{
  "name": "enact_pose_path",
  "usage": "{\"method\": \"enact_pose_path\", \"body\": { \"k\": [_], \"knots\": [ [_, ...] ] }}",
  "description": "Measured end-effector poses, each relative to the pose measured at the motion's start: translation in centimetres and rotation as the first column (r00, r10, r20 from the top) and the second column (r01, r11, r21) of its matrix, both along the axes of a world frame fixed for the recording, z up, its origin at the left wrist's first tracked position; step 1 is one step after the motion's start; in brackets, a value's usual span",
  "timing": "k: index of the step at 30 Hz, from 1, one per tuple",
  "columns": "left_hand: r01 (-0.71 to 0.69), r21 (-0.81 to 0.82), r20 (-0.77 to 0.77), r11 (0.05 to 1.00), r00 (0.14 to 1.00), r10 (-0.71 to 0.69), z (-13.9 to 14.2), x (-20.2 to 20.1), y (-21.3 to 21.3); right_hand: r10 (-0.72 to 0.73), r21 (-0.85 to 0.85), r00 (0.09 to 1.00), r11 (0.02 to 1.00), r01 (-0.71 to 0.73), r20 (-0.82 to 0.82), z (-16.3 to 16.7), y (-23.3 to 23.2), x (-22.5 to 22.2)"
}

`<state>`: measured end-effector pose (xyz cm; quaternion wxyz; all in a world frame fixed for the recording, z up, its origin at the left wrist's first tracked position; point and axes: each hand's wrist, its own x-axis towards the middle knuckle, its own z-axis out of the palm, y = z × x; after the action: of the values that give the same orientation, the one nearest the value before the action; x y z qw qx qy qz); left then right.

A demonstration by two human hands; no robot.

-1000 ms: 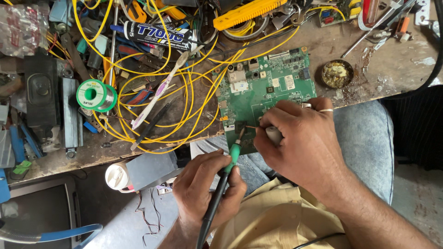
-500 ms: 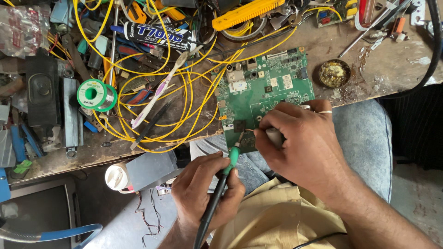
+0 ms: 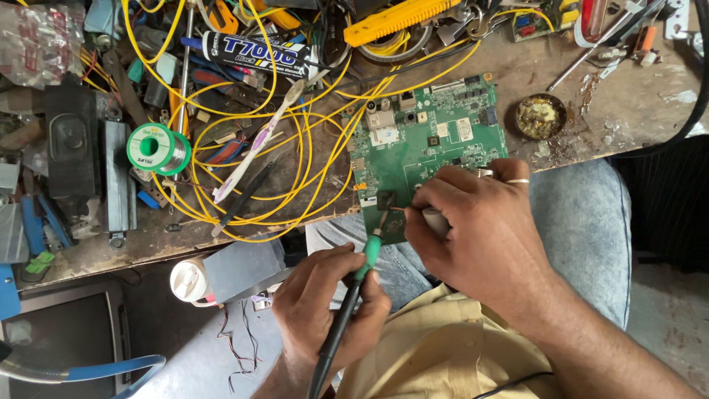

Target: The person solders components on a green circuit board resting on the workbench, holding a soldering iron in one hand and solder wire in the other. They then apply liquid from a spray bottle and scrub the board with a toothbrush, and finally handle and reposition the board on the bench.

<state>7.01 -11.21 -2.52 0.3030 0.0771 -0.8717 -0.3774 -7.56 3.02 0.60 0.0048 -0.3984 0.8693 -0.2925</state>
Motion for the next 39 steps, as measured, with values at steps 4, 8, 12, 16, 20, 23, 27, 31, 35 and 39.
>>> {"method": "enact_pose_path", "body": {
  "k": [4,8,12,16,20,23,27,31,35,39],
  "knots": [
    [0.03,0.041,0.021,0.999,0.999,-0.031,-0.09,-0.14,0.25,-0.023,0.001,1.0,1.0,0.023,0.001,0.08,0.42,-0.07],
    [0.034,0.038,0.008,0.999,0.999,-0.035,-0.08,-0.27,0.35,-0.025,0.008,1.0,1.0,0.025,0.007,0.05,0.6,-0.14],
    [0.016,0.023,0.005,1.0,1.0,-0.016,0.08,-0.19,0.26,-0.018,-0.003,1.0,1.0,0.018,0.007,0.01,0.46,-0.11],
    [-0.005,0.026,0.02,1.0,1.0,0.004,0.26,0.0,-0.02,0.01,-0.018,1.0,1.0,-0.01,0.001,-0.05,-0.01,0.09],
    [-0.023,0.017,0.022,1.0,1.0,0.023,0.25,0.01,-0.07,0.017,-0.019,1.0,1.0,-0.017,-0.011,-0.1,-0.25,0.13],
    [-0.009,0.011,0.003,1.0,1.0,0.009,0.1,-0.15,0.11,-0.003,0.002,1.0,1.0,0.003,-0.015,-0.08,-0.02,-0.01],
    [0.014,0.039,0.016,0.999,1.0,-0.014,-0.06,-0.37,0.33,-0.01,-0.026,0.999,1.0,0.008,-0.046,0.02,0.37,-0.25],
    [0.019,0.025,0.003,1.0,1.0,-0.019,-0.09,-0.51,0.27,-0.02,-0.006,0.999,1.0,0.02,-0.039,0.03,0.41,-0.36],
    [0.004,0.012,0.006,1.0,1.0,-0.004,0.07,-0.39,0.0,-0.01,-0.006,1.0,1.0,0.01,-0.028,-0.13,0.04,-0.28],
    [-0.023,0.011,0.011,1.0,1.0,0.023,0.21,-0.23,-0.15,0.013,-0.036,0.999,0.999,-0.015,-0.042,-0.33,-0.36,-0.2]
  ]
}}
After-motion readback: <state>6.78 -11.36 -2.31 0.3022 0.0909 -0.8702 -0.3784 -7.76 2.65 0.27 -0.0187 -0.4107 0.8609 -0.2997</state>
